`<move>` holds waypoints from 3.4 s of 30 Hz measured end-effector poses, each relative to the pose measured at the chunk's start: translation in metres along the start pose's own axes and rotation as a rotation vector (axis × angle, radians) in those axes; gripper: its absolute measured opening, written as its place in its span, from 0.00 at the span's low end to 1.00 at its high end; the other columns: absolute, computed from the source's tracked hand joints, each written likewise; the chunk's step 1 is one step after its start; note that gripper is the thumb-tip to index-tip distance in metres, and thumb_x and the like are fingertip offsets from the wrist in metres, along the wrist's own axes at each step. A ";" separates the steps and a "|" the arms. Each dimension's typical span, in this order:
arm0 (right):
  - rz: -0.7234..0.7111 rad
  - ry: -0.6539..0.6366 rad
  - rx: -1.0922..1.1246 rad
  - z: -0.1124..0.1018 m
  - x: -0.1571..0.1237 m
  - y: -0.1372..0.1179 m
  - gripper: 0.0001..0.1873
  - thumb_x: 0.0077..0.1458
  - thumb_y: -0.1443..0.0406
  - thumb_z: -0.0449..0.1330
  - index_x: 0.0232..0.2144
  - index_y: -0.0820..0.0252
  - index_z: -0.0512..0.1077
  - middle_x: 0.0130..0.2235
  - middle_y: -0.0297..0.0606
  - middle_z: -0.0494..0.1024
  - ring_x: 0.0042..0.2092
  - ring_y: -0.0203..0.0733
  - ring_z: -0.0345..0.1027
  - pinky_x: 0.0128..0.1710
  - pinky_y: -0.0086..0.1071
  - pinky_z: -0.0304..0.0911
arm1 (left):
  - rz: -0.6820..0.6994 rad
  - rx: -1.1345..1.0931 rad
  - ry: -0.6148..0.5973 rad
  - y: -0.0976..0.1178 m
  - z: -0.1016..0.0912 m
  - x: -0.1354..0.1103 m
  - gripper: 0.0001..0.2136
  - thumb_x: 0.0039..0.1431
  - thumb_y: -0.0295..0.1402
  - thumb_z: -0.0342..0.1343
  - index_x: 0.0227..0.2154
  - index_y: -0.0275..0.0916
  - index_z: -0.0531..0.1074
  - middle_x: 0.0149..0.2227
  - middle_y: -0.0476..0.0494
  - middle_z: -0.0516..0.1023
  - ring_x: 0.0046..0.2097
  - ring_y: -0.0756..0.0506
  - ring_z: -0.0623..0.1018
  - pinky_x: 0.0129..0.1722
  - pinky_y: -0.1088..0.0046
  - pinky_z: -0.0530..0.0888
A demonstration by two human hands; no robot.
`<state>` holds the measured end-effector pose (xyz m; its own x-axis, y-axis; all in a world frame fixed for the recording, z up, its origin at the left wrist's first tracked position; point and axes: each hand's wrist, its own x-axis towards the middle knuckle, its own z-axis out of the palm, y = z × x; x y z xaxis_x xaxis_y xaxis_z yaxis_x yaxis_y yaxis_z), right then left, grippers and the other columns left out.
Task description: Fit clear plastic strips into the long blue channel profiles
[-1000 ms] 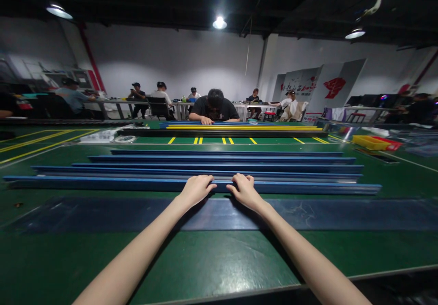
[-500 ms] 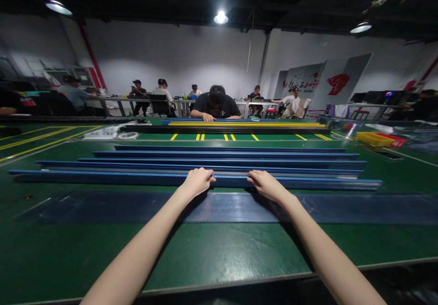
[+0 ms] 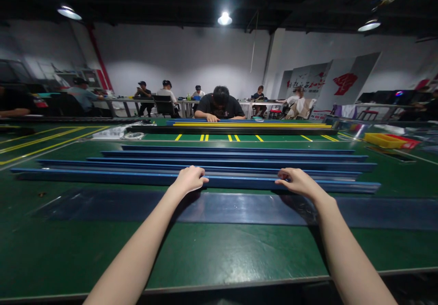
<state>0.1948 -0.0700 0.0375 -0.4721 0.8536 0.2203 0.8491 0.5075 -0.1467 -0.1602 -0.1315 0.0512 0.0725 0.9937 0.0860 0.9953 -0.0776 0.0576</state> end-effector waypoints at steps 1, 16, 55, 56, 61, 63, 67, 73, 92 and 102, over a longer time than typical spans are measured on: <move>0.013 -0.009 0.019 0.000 -0.001 0.003 0.16 0.51 0.53 0.51 0.28 0.60 0.69 0.31 0.39 0.75 0.32 0.40 0.66 0.31 0.29 0.56 | 0.002 0.012 -0.003 0.001 0.000 0.000 0.12 0.54 0.41 0.48 0.32 0.42 0.73 0.34 0.41 0.77 0.40 0.41 0.75 0.35 0.70 0.68; 0.032 -0.048 0.080 0.006 0.004 0.008 0.20 0.49 0.50 0.48 0.22 0.60 0.65 0.27 0.39 0.71 0.30 0.41 0.62 0.29 0.31 0.54 | 0.082 0.119 -0.067 0.010 0.005 -0.004 0.12 0.60 0.33 0.41 0.36 0.40 0.71 0.38 0.37 0.77 0.41 0.40 0.76 0.37 0.68 0.69; 0.057 -0.140 0.097 0.001 -0.001 0.014 0.22 0.50 0.48 0.46 0.22 0.59 0.65 0.29 0.39 0.74 0.32 0.42 0.65 0.32 0.31 0.57 | 0.084 0.102 -0.052 0.008 0.005 -0.003 0.12 0.60 0.34 0.43 0.34 0.40 0.72 0.36 0.37 0.77 0.40 0.41 0.76 0.37 0.69 0.69; 0.063 -0.137 0.098 0.001 -0.001 0.014 0.21 0.50 0.49 0.46 0.22 0.59 0.65 0.28 0.39 0.74 0.32 0.42 0.65 0.32 0.31 0.57 | 0.084 0.103 -0.051 0.007 0.005 -0.003 0.12 0.60 0.34 0.43 0.34 0.40 0.72 0.36 0.37 0.77 0.40 0.41 0.76 0.36 0.69 0.69; 0.095 -0.124 0.134 0.005 -0.002 0.013 0.19 0.49 0.51 0.49 0.29 0.59 0.69 0.37 0.43 0.76 0.39 0.47 0.67 0.37 0.34 0.59 | 0.084 0.111 -0.051 0.006 0.006 -0.003 0.12 0.60 0.34 0.42 0.34 0.40 0.72 0.35 0.37 0.77 0.40 0.41 0.76 0.36 0.69 0.69; 0.107 -0.120 0.119 0.008 -0.002 0.013 0.20 0.49 0.51 0.50 0.34 0.59 0.70 0.40 0.45 0.75 0.42 0.49 0.66 0.40 0.35 0.58 | 0.084 0.113 -0.053 0.006 0.006 -0.003 0.12 0.60 0.34 0.43 0.34 0.40 0.72 0.36 0.37 0.77 0.40 0.40 0.76 0.36 0.69 0.69; 0.107 -0.128 0.065 0.011 -0.001 0.014 0.21 0.52 0.51 0.47 0.33 0.59 0.71 0.38 0.45 0.76 0.42 0.49 0.67 0.41 0.35 0.58 | 0.083 0.111 -0.058 0.006 0.004 -0.003 0.12 0.60 0.35 0.42 0.33 0.40 0.72 0.36 0.36 0.77 0.40 0.39 0.76 0.36 0.67 0.69; 0.084 -0.136 0.075 0.009 -0.001 0.014 0.21 0.53 0.50 0.47 0.29 0.60 0.69 0.34 0.43 0.75 0.37 0.44 0.67 0.36 0.32 0.58 | 0.064 0.099 -0.080 0.006 0.001 -0.003 0.12 0.59 0.35 0.43 0.31 0.39 0.71 0.35 0.35 0.77 0.39 0.38 0.76 0.34 0.67 0.69; -0.113 0.061 -0.135 0.028 0.015 -0.052 0.19 0.59 0.57 0.47 0.26 0.61 0.70 0.30 0.41 0.74 0.32 0.40 0.66 0.30 0.29 0.50 | -0.160 0.022 -0.265 -0.046 -0.019 -0.006 0.09 0.52 0.36 0.52 0.32 0.39 0.74 0.35 0.40 0.77 0.36 0.44 0.76 0.29 0.76 0.66; -0.127 0.152 -0.120 0.050 0.025 -0.096 0.17 0.59 0.58 0.47 0.28 0.61 0.68 0.32 0.42 0.73 0.36 0.42 0.66 0.37 0.33 0.51 | 0.108 -0.002 0.003 0.011 -0.010 -0.007 0.10 0.54 0.42 0.51 0.31 0.42 0.70 0.37 0.47 0.76 0.40 0.46 0.75 0.33 0.77 0.66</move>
<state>0.0898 -0.0916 0.0090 -0.5438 0.7514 0.3737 0.8113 0.5846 0.0052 -0.1504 -0.1401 0.0608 0.1790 0.9793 0.0945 0.9816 -0.1842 0.0503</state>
